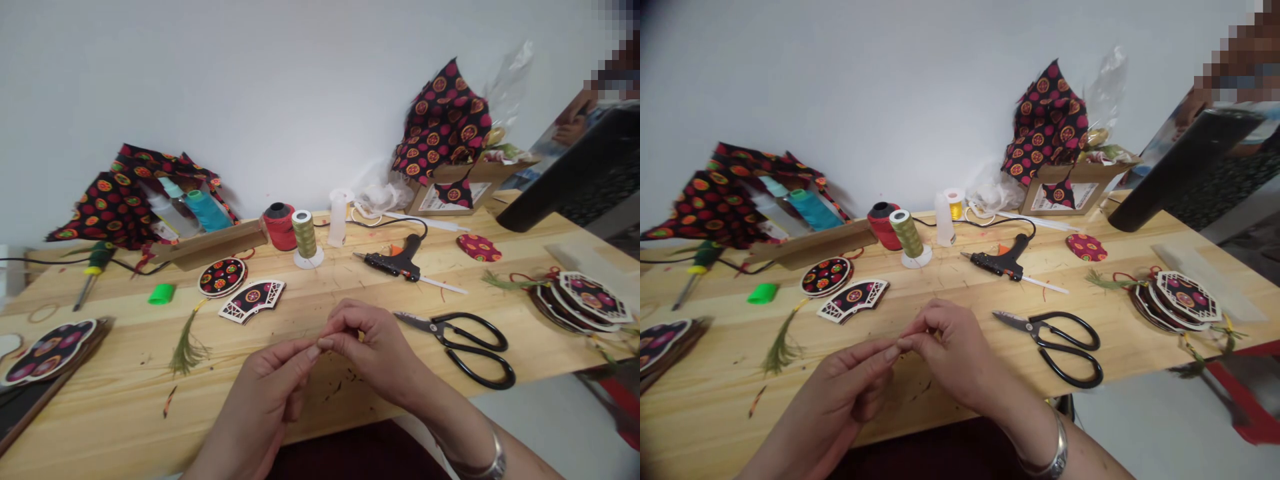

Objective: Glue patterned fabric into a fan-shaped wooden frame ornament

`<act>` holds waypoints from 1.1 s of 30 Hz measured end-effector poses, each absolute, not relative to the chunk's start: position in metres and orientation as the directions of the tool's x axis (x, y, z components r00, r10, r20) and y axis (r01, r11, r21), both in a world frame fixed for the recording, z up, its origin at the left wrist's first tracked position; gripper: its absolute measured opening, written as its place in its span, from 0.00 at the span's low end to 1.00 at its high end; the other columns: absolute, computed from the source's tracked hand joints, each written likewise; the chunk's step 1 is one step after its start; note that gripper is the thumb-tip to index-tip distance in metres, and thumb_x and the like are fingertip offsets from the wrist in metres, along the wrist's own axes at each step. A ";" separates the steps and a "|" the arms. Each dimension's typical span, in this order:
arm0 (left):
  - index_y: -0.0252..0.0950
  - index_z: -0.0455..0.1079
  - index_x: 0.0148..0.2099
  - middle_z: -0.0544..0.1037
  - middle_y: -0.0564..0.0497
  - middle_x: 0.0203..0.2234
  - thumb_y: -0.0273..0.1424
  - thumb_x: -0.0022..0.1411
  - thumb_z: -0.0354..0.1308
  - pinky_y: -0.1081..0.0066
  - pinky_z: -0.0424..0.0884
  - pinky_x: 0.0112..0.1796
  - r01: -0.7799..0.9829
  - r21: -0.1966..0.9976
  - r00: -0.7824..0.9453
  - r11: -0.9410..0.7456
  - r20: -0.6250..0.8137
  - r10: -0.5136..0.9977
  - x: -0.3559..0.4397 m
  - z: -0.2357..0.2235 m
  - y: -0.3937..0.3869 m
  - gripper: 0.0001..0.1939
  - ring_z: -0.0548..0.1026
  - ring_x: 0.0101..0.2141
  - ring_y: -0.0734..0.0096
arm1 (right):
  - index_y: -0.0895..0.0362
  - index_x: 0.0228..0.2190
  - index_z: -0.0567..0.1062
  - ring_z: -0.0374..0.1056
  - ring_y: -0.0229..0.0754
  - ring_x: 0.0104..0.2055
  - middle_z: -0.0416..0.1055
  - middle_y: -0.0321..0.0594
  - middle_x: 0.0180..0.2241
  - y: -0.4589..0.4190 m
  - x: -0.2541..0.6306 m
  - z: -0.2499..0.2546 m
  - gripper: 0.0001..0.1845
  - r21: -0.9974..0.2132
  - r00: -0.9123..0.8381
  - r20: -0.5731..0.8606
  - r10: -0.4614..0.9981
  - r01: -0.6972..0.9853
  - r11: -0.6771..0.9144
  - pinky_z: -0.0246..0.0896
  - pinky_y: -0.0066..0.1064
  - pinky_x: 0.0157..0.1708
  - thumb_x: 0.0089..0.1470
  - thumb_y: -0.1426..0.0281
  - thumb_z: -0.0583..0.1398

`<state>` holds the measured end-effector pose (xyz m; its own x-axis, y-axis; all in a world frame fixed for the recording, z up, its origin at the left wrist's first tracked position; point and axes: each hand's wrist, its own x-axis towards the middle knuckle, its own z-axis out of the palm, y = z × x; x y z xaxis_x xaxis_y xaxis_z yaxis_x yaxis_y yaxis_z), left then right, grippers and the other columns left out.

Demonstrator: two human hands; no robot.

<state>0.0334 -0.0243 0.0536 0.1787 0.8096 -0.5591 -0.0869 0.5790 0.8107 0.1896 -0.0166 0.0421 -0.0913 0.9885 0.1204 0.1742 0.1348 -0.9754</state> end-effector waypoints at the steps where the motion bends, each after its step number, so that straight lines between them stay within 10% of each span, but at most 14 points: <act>1: 0.34 0.79 0.31 0.54 0.62 0.13 0.40 0.44 0.69 0.77 0.43 0.17 -0.096 0.806 0.184 0.584 -0.563 0.806 0.033 0.053 -0.024 0.15 0.46 0.17 0.82 | 0.57 0.21 0.75 0.65 0.34 0.29 0.68 0.32 0.24 -0.017 0.189 0.042 0.09 -0.967 -0.092 0.141 0.986 0.201 0.157 0.59 0.26 0.31 0.48 0.81 0.63; 24: 0.34 0.78 0.34 0.55 0.61 0.16 0.40 0.53 0.65 0.77 0.44 0.19 -0.228 0.728 0.262 0.647 -0.594 0.761 0.032 0.052 -0.026 0.13 0.45 0.19 0.81 | 0.57 0.22 0.71 0.68 0.35 0.28 0.72 0.32 0.23 -0.016 0.188 0.046 0.10 -0.982 -0.085 0.042 0.996 0.183 0.057 0.62 0.26 0.32 0.51 0.81 0.57; 33: 0.34 0.78 0.33 0.60 0.61 0.14 0.40 0.41 0.72 0.78 0.44 0.17 -0.209 0.749 0.195 0.629 -0.599 0.777 0.035 0.055 -0.025 0.19 0.49 0.17 0.84 | 0.57 0.22 0.72 0.66 0.34 0.28 0.71 0.31 0.23 -0.016 0.189 0.044 0.10 -0.976 -0.077 0.077 0.994 0.199 0.091 0.60 0.25 0.31 0.52 0.80 0.58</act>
